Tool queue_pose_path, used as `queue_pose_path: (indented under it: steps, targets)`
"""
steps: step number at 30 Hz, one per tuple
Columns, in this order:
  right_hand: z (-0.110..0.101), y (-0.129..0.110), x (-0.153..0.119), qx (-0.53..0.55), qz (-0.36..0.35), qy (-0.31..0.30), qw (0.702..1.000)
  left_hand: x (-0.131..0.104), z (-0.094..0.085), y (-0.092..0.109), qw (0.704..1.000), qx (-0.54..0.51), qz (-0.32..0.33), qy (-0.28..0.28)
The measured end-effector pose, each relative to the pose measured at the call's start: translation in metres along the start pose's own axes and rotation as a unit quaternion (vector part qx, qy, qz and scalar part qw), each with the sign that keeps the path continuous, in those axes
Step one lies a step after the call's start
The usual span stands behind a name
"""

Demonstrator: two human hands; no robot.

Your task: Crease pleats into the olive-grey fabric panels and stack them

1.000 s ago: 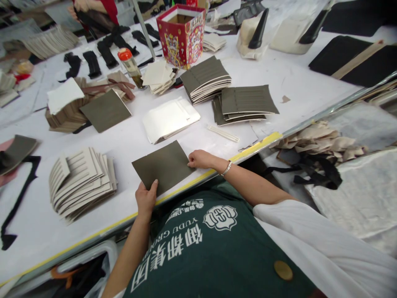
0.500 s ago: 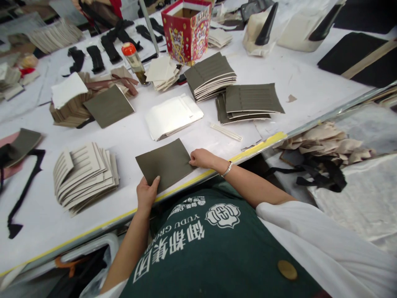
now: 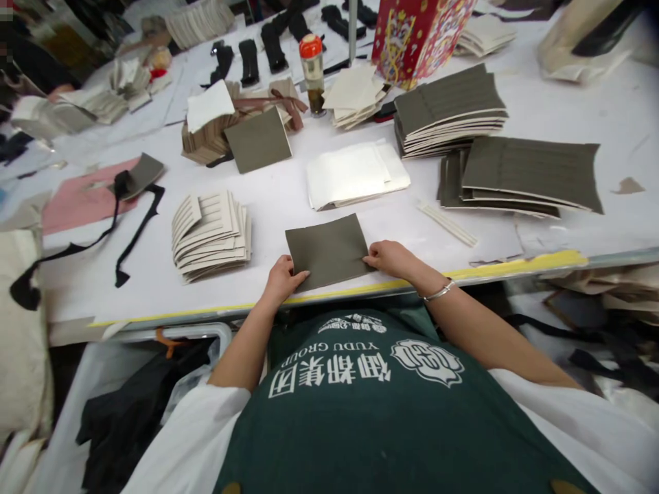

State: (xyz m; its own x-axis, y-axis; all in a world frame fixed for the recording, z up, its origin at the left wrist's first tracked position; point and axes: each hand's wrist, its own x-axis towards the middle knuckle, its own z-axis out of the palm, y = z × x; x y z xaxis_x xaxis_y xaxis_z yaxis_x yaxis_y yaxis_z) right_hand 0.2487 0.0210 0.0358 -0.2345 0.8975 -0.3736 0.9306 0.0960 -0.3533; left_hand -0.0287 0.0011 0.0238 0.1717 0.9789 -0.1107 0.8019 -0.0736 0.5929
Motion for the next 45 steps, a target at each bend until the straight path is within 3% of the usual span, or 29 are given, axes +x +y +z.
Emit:
queue_pose_path:
  steps: [13,45]
  targets:
    - [-0.0006,-0.0016,-0.0011,0.000,0.001,-0.001,1.000,-0.0021,0.0055,-0.0042,1.000,0.003,0.014,0.015]
    - [-0.0033,-0.0027,-0.0035,0.033,0.008,-0.013,0.999,-0.0024,-0.0001,-0.0006,1.000,-0.026,-0.004,0.005]
